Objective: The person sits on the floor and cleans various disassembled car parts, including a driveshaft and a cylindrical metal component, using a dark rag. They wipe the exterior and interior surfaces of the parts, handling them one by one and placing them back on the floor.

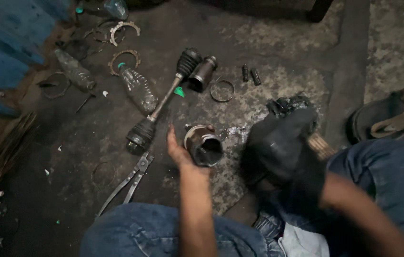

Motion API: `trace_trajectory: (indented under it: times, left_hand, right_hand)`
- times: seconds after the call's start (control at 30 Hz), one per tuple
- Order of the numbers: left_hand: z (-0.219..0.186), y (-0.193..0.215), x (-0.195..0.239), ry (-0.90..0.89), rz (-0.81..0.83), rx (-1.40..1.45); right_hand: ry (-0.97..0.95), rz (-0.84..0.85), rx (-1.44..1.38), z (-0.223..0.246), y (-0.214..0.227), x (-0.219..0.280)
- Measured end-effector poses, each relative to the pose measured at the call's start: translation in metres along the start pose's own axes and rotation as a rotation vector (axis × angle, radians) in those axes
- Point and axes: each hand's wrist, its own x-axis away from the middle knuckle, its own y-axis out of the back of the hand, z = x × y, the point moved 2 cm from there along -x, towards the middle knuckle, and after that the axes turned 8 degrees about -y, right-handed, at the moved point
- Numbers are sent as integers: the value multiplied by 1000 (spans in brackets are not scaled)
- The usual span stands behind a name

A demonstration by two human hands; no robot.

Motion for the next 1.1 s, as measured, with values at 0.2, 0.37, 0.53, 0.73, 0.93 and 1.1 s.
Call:
trace_trajectory:
  times: [0.2,0.37,0.53,0.73,0.93,1.1]
  left_hand:
    - [-1,1,-4,48,158,82]
    - [-1,-2,1,20,94,17]
    - [13,0,0,-100,-14,-76]
    - [35,8,-4,-175,-13,-287]
    - [54,20,-19,-161,81,-448]
    - [61,31,-25,-96,-14,-393]
  right_hand:
    - [188,48,335,7,-13,5]
    - [721,206,1035,18,-52,15]
    - [1214,409,1633,8,-99,38]
    - [723,431,1692,-3,-111,24]
    - [570,559,1397,-1,-89,12]
    - [470,347,1595,1,-113,21]
